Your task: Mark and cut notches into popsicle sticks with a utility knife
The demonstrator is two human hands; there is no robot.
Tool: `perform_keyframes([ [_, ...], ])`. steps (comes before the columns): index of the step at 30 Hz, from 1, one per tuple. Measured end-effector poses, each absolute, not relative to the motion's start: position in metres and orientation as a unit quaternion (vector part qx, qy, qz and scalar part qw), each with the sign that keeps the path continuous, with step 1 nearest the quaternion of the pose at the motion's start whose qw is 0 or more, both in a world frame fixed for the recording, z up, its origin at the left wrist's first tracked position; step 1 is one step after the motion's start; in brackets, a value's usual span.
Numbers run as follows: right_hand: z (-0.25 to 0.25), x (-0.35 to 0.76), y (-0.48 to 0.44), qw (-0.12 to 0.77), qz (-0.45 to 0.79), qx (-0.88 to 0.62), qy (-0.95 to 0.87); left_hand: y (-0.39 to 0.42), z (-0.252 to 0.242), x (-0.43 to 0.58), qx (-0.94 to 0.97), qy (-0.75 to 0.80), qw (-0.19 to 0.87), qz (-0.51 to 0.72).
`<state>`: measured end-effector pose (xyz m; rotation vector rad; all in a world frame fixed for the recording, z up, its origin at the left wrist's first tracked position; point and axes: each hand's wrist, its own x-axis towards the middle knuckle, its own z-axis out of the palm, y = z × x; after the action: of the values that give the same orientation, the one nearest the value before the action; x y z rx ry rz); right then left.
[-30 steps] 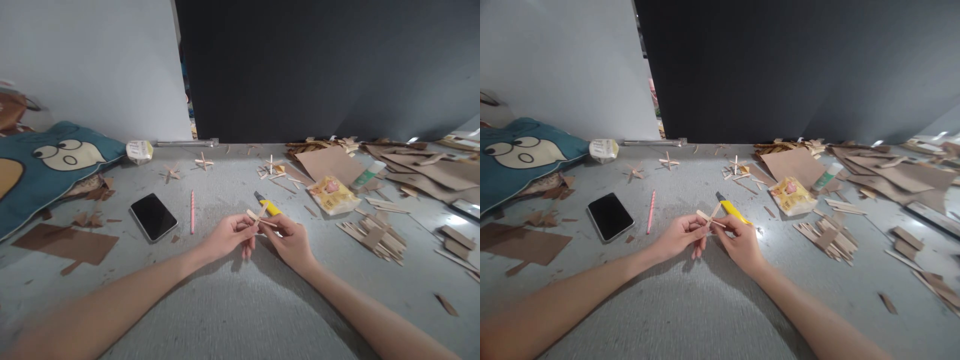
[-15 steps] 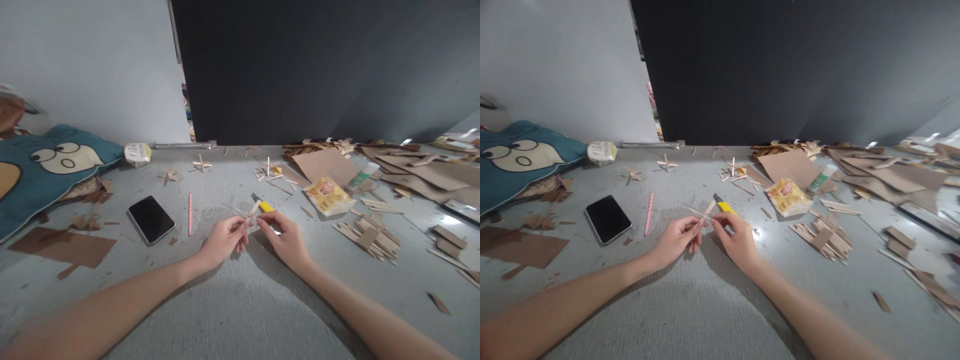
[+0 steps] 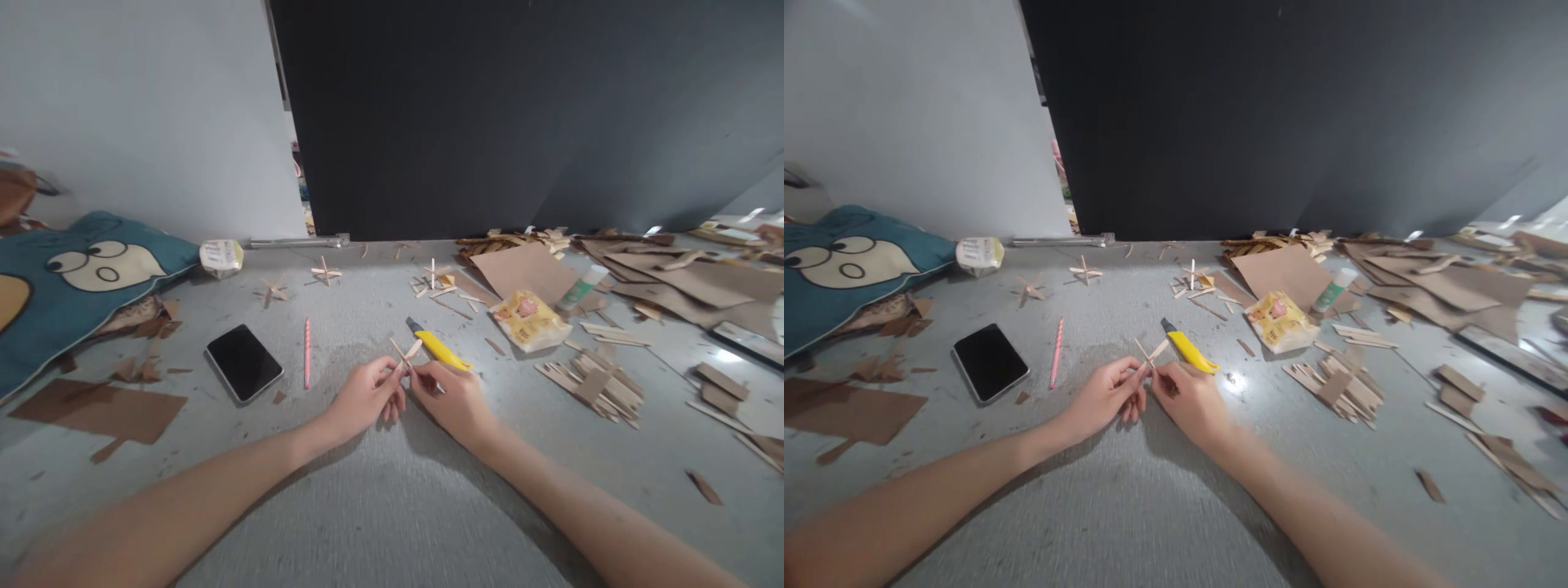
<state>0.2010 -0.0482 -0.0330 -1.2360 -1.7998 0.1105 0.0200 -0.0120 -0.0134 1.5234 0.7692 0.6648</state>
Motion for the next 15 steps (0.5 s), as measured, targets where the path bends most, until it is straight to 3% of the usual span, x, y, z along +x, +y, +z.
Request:
perform_keyframes([
  [15, -0.03, 0.216, -0.04, 0.443, 0.045, -0.489, -0.75, -0.007, -0.014, 0.018, 0.642, 0.334, 0.629, 0.283],
])
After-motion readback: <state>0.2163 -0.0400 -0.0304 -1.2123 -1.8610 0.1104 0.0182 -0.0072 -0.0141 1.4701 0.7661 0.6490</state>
